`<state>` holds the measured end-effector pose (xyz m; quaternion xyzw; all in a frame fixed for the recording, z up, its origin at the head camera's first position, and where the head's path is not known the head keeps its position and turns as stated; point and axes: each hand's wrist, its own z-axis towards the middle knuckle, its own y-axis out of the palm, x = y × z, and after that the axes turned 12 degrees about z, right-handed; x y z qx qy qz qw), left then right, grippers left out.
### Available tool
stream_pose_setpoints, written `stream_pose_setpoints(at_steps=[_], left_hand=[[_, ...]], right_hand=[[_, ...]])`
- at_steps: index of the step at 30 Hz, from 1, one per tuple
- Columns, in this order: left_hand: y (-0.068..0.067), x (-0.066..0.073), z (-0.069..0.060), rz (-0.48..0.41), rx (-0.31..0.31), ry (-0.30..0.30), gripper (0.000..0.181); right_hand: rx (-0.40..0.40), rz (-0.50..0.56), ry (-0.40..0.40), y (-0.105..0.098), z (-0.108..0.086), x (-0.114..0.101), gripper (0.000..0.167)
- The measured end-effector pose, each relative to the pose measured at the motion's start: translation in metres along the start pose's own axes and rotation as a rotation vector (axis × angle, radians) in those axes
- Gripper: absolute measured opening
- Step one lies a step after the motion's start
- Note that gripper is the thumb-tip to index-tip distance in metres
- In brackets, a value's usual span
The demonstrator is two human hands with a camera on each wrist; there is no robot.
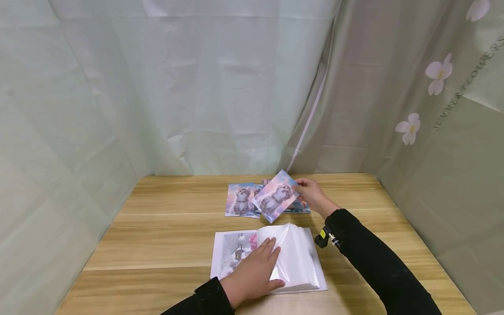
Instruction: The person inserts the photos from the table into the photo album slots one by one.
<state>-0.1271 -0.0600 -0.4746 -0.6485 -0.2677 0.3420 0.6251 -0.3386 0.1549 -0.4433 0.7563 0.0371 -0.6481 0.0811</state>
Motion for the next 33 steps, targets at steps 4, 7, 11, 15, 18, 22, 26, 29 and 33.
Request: stream_pose_setpoints(at_steps=[4, 7, 11, 15, 18, 22, 26, 29, 33], left_hand=[[-0.002, 0.001, 0.001, 0.017, -0.02, -0.004, 0.082], [-0.003, 0.002, 0.002, 0.031, -0.024, -0.01, 0.083], [-0.004, 0.002, 0.003, 0.039, -0.022, -0.018, 0.085], [-0.003, 0.001, 0.002, 0.029, -0.023, -0.023, 0.086], [-0.002, 0.001, 0.002, 0.017, -0.029, -0.024, 0.087], [-0.002, 0.001, 0.002, 0.008, -0.033, -0.022, 0.087], [-0.002, 0.002, 0.002, 0.0, -0.03, -0.02, 0.086], [-0.002, 0.002, 0.001, -0.007, -0.035, -0.025, 0.085], [-0.002, 0.002, 0.001, -0.009, -0.038, -0.033, 0.086]], right_hand=[[0.005, 0.024, 0.004, -0.002, 0.002, 0.001, 0.028], [0.003, 0.033, 0.011, -0.003, 0.001, 0.0, 0.028], [-0.008, 0.056, 0.011, -0.005, -0.001, 0.0, 0.028], [-0.005, 0.069, 0.007, -0.009, 0.0, 0.002, 0.028], [0.002, 0.054, 0.011, -0.013, 0.001, 0.004, 0.026], [-0.007, 0.039, 0.016, -0.017, 0.001, 0.007, 0.024], [-0.02, 0.04, 0.019, -0.02, 0.002, 0.008, 0.024], [-0.018, 0.04, 0.03, -0.021, 0.002, 0.008, 0.025], [-0.017, 0.018, 0.05, -0.022, 0.002, 0.005, 0.025]])
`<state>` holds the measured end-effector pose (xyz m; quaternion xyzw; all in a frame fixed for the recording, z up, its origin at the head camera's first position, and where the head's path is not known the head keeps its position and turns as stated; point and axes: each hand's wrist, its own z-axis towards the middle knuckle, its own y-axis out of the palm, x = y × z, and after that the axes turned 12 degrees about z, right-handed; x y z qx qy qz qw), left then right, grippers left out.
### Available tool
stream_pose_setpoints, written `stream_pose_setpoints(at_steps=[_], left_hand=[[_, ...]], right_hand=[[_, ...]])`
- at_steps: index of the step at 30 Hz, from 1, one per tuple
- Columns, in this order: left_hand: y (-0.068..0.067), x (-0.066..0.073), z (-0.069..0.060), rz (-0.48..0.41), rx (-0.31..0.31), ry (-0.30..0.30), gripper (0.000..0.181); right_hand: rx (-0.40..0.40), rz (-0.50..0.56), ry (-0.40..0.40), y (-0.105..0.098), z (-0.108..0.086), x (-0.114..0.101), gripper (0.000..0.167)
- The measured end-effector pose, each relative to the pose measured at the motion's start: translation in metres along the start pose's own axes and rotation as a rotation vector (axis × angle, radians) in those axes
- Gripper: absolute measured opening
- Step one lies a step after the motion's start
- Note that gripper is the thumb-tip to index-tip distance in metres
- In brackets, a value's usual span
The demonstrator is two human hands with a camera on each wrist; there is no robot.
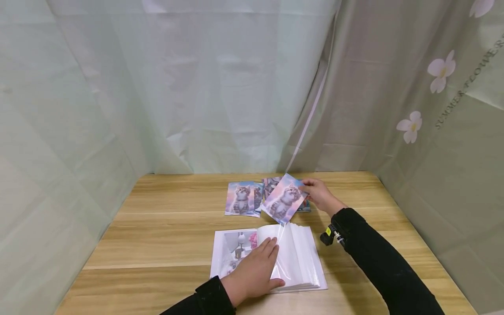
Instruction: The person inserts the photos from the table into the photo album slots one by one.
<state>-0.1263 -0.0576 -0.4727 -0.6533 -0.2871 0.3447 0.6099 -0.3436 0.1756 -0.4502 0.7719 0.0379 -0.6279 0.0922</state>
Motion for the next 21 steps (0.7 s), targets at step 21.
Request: stream_pose_setpoints(at_steps=[21], left_hand=[[0.0, -0.001, 0.002, 0.012, -0.006, 0.025, 0.085]], right_hand=[[-0.183, -0.126, 0.062, 0.002, 0.013, -0.005, 0.034]])
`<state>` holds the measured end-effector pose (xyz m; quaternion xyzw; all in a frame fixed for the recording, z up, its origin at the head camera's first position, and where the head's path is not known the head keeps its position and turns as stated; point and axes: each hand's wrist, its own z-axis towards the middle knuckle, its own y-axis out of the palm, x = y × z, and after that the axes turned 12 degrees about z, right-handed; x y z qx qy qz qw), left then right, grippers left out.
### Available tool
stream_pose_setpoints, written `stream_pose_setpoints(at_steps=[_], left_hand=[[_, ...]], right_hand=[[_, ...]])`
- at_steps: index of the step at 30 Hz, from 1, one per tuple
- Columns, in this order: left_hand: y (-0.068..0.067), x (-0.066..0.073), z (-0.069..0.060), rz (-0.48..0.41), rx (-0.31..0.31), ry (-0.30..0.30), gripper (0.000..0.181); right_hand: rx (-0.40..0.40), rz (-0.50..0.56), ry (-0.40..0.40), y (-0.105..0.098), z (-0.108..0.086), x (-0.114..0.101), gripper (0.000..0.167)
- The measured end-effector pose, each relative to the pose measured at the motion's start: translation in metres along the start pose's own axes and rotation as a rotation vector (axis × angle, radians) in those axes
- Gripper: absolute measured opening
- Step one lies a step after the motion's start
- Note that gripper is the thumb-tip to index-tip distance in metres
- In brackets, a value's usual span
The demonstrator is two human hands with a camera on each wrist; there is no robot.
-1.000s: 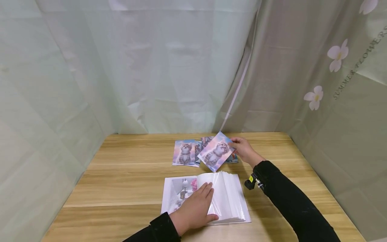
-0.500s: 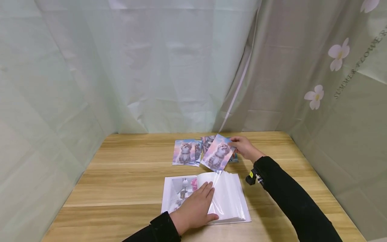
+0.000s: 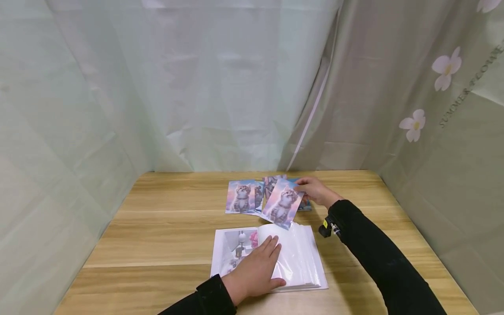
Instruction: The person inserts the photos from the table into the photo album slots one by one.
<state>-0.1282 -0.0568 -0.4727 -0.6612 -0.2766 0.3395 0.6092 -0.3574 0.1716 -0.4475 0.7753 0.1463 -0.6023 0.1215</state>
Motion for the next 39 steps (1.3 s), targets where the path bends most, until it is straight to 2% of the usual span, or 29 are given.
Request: stream_pose_setpoints(at_steps=[4, 10, 14, 21, 27, 39], left_hand=[[0.001, 0.001, 0.002, -0.002, -0.002, -0.003, 0.086], [0.003, 0.001, 0.002, -0.024, -0.012, -0.005, 0.086], [0.002, 0.001, 0.003, -0.021, -0.001, -0.002, 0.086], [-0.003, 0.003, -0.001, -0.038, -0.026, -0.016, 0.085], [-0.003, 0.004, -0.001, -0.039, -0.035, -0.015, 0.085], [-0.003, 0.004, -0.001, -0.025, -0.033, -0.018, 0.086]], right_hand=[[0.008, -0.035, 0.006, 0.002, -0.001, -0.004, 0.031], [-0.043, -0.12, 0.032, 0.006, 0.002, -0.008, 0.03], [-0.058, -0.186, 0.017, 0.006, 0.007, -0.011, 0.029], [-0.113, -0.258, -0.028, 0.012, 0.013, -0.02, 0.026], [-0.162, -0.341, -0.027, 0.019, 0.014, -0.029, 0.025], [-0.194, -0.384, -0.003, 0.031, 0.019, -0.031, 0.018]])
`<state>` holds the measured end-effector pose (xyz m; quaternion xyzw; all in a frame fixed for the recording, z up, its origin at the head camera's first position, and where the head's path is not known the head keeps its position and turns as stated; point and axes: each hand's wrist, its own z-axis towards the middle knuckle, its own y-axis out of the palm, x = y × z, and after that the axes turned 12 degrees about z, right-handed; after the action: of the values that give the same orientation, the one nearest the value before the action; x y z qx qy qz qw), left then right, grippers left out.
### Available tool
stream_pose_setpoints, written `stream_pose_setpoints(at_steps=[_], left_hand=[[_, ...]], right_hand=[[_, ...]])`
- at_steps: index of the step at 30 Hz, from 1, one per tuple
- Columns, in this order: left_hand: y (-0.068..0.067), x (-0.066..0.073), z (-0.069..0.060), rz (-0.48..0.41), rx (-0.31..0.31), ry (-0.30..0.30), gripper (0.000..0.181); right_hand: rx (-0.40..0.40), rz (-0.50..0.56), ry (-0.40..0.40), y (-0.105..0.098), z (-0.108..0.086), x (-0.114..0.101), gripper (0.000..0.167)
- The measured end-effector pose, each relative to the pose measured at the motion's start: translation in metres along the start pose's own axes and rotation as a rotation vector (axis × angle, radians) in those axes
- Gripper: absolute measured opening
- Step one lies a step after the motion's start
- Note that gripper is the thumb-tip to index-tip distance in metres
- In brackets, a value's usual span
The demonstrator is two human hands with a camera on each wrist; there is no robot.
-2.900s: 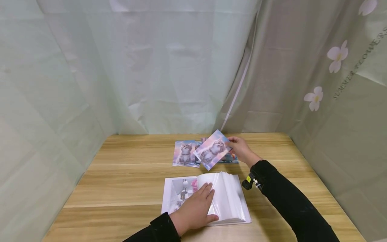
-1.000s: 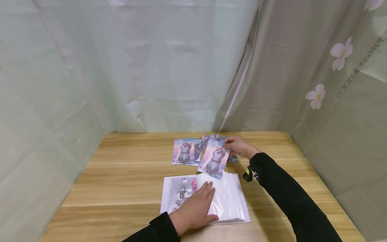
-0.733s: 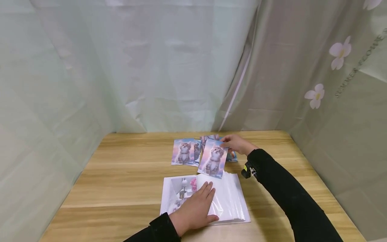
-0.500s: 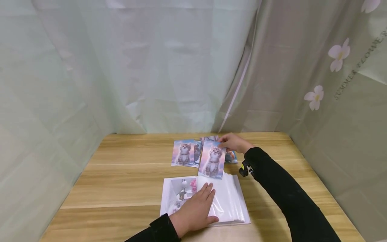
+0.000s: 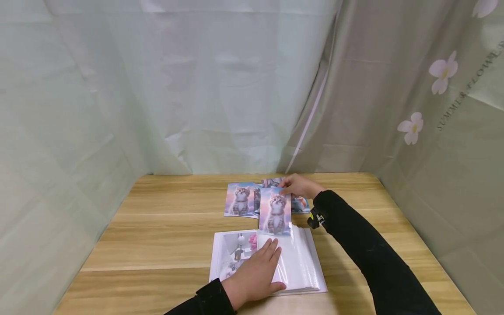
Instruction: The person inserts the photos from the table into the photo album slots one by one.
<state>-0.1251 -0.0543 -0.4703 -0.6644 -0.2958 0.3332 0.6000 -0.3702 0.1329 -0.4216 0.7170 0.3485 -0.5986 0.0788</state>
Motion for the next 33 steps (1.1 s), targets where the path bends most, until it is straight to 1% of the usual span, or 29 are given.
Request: stream_pose_setpoints(at_steps=[6, 11, 15, 20, 24, 29, 33], left_hand=[[0.0, 0.002, 0.0, 0.01, 0.004, -0.002, 0.086], [0.0, 0.002, 0.0, -0.006, -0.001, 0.0, 0.086], [0.0, 0.002, 0.0, -0.004, 0.001, -0.002, 0.086], [0.001, 0.001, 0.001, 0.002, 0.005, -0.002, 0.087], [0.002, 0.0, 0.001, -0.002, 0.011, 0.002, 0.087], [0.002, 0.0, 0.001, -0.004, 0.014, 0.007, 0.086], [0.003, 0.0, 0.001, -0.012, 0.017, 0.008, 0.087]], right_hand=[[-0.01, -0.007, 0.005, 0.004, 0.002, 0.006, 0.017], [-0.035, -0.02, 0.012, 0.005, 0.003, 0.014, 0.018], [-0.054, -0.009, 0.02, 0.006, 0.002, 0.015, 0.018], [-0.058, -0.028, 0.045, 0.01, 0.003, 0.016, 0.015], [-0.08, -0.003, 0.054, 0.012, 0.006, 0.019, 0.013], [-0.11, 0.022, 0.059, 0.014, 0.008, 0.022, 0.014], [-0.131, 0.011, 0.059, 0.016, 0.007, 0.025, 0.013]])
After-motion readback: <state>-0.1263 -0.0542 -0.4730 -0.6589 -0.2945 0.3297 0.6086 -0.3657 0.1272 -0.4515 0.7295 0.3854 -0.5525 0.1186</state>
